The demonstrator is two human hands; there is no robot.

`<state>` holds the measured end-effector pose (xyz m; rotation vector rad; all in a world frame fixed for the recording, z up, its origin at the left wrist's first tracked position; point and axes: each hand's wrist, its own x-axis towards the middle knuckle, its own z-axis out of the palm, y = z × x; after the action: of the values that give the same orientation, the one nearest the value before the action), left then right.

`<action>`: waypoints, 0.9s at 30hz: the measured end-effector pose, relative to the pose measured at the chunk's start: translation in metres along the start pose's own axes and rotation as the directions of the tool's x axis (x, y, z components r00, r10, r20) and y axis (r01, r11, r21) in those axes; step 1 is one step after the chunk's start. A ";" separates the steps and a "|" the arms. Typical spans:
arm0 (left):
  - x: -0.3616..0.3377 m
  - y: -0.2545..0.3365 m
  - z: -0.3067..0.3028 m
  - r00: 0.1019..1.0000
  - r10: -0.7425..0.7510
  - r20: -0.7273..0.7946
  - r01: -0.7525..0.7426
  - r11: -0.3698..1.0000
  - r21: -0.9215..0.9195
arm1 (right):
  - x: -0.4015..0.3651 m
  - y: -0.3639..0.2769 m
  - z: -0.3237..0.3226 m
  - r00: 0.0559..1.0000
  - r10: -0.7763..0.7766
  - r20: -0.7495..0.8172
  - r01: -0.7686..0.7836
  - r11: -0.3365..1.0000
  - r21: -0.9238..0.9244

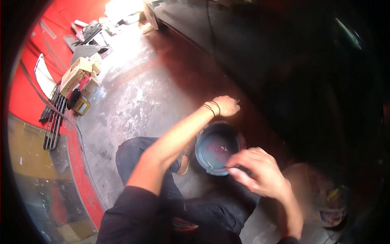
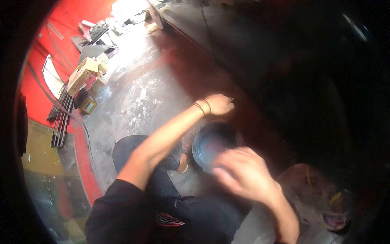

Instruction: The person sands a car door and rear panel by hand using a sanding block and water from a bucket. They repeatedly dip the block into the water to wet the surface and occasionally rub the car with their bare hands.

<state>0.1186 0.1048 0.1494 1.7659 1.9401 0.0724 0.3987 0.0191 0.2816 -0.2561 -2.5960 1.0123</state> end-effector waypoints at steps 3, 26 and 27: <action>-0.055 0.018 -0.011 0.955 0.178 0.236 -0.251 0.910 0.330 | 0.051 -0.033 0.031 0.921 -0.343 0.187 0.321 0.937 0.136; -0.078 0.015 0.160 0.714 0.429 0.553 -0.584 0.801 0.133 | 0.055 0.213 0.139 0.685 0.718 -0.122 -0.633 0.670 0.387; -0.081 0.011 0.163 0.704 0.437 0.559 -0.605 0.782 0.151 | 0.038 0.217 0.150 0.610 0.790 -0.060 -0.662 0.550 0.508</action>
<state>0.1962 -0.0180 0.0388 2.2408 1.0656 -0.4935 0.3163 0.0952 0.0397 -1.3586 -1.8746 1.6462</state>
